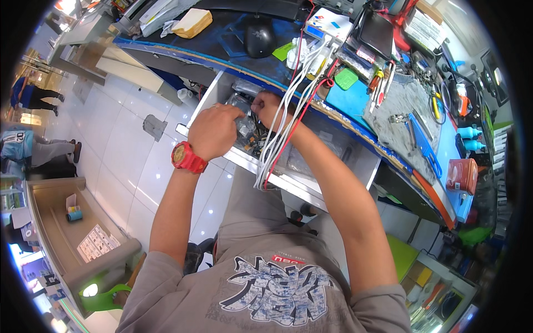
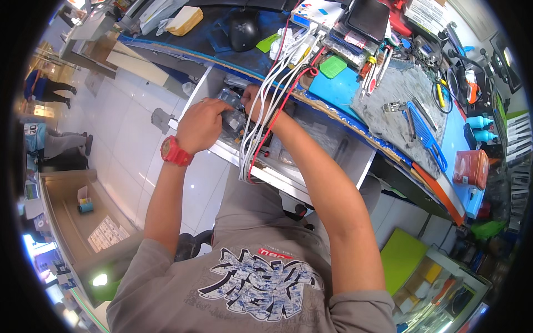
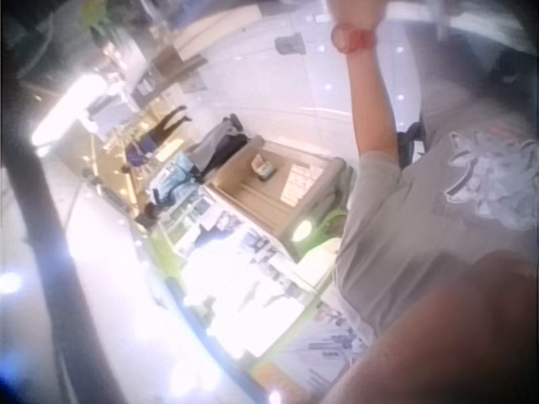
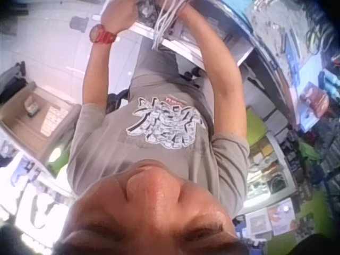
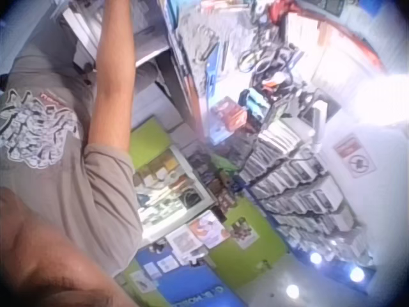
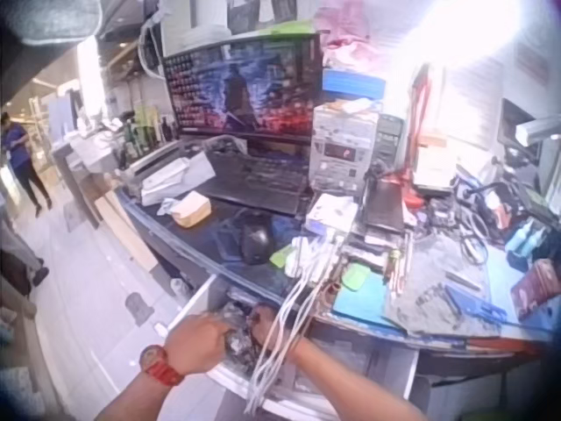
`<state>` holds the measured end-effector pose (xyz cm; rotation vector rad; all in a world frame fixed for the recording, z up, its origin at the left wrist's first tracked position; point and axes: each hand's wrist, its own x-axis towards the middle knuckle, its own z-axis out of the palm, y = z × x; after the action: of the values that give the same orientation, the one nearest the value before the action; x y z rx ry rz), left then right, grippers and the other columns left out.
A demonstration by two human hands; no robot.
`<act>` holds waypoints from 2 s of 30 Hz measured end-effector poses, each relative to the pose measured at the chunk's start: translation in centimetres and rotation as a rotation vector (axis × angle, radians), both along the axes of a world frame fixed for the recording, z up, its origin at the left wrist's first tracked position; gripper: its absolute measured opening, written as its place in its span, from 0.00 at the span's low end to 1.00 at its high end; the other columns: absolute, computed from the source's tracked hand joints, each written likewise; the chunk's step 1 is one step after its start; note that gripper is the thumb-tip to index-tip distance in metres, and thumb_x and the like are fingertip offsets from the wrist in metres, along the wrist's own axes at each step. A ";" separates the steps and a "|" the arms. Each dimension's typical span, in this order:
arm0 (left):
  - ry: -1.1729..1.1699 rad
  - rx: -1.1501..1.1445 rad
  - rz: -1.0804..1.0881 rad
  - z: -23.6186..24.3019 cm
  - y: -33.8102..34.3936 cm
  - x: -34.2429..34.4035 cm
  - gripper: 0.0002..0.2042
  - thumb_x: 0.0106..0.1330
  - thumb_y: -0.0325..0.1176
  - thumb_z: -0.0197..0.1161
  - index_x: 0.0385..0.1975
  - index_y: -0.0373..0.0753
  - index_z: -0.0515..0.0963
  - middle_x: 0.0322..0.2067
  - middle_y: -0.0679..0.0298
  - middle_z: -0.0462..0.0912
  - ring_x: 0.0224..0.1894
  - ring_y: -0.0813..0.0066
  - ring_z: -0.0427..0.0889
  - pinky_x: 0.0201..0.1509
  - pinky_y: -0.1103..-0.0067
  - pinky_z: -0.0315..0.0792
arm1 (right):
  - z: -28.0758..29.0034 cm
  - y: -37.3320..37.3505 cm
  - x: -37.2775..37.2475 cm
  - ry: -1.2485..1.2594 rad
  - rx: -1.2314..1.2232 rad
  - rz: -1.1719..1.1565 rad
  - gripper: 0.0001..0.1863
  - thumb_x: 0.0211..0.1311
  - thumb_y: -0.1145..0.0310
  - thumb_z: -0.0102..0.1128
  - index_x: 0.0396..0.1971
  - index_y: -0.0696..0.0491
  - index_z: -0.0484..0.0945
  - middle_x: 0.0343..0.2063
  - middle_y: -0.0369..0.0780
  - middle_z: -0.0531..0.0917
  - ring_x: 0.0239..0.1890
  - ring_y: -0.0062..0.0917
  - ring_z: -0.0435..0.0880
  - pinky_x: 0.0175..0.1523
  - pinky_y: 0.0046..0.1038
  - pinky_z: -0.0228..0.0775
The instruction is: The person sorts through components in a drawer and on a workbench, handling small circuit boards and wires before using wire cutters to clip a small piece of material.
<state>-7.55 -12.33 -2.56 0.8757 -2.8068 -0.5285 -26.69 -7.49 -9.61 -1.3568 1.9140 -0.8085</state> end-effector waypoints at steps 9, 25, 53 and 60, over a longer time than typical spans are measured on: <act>-0.044 -0.031 -0.003 -0.1 -0.2 0.0 0.15 0.63 0.22 0.52 0.39 0.36 0.88 0.45 0.54 0.88 0.49 0.49 0.83 0.59 0.59 0.75 | -2.6 0.8 0.5 0.093 -0.400 -0.102 0.09 0.76 0.68 0.58 0.45 0.59 0.78 0.34 0.49 0.86 0.41 0.45 0.86 0.48 0.40 0.76; -0.155 0.052 0.045 0.0 -0.2 -0.1 0.16 0.66 0.25 0.50 0.42 0.37 0.87 0.48 0.56 0.88 0.54 0.52 0.83 0.61 0.62 0.75 | -3.2 0.4 0.7 -0.054 -0.035 -0.191 0.24 0.73 0.61 0.63 0.57 0.66 0.74 0.48 0.55 0.86 0.50 0.42 0.89 0.54 0.37 0.82; 0.055 0.029 0.187 0.5 1.1 -0.5 0.15 0.72 0.35 0.58 0.54 0.41 0.83 0.52 0.57 0.87 0.53 0.50 0.85 0.57 0.63 0.78 | 0.9 16.1 -6.2 -1.306 -0.439 -1.231 0.15 0.74 0.81 0.53 0.56 0.55 0.75 0.49 0.43 0.82 0.47 0.34 0.85 0.49 0.35 0.85; 0.011 0.035 0.276 0.6 1.3 -0.5 0.16 0.72 0.38 0.59 0.54 0.42 0.84 0.52 0.56 0.88 0.52 0.51 0.86 0.56 0.64 0.79 | 1.4 16.0 -4.9 -1.282 -0.159 -1.259 0.10 0.74 0.76 0.57 0.52 0.60 0.76 0.49 0.42 0.82 0.45 0.35 0.87 0.47 0.35 0.86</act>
<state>-8.04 -11.00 -1.95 1.2372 -2.6119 -0.5380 -31.60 8.51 -8.24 0.5764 1.3478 -1.7872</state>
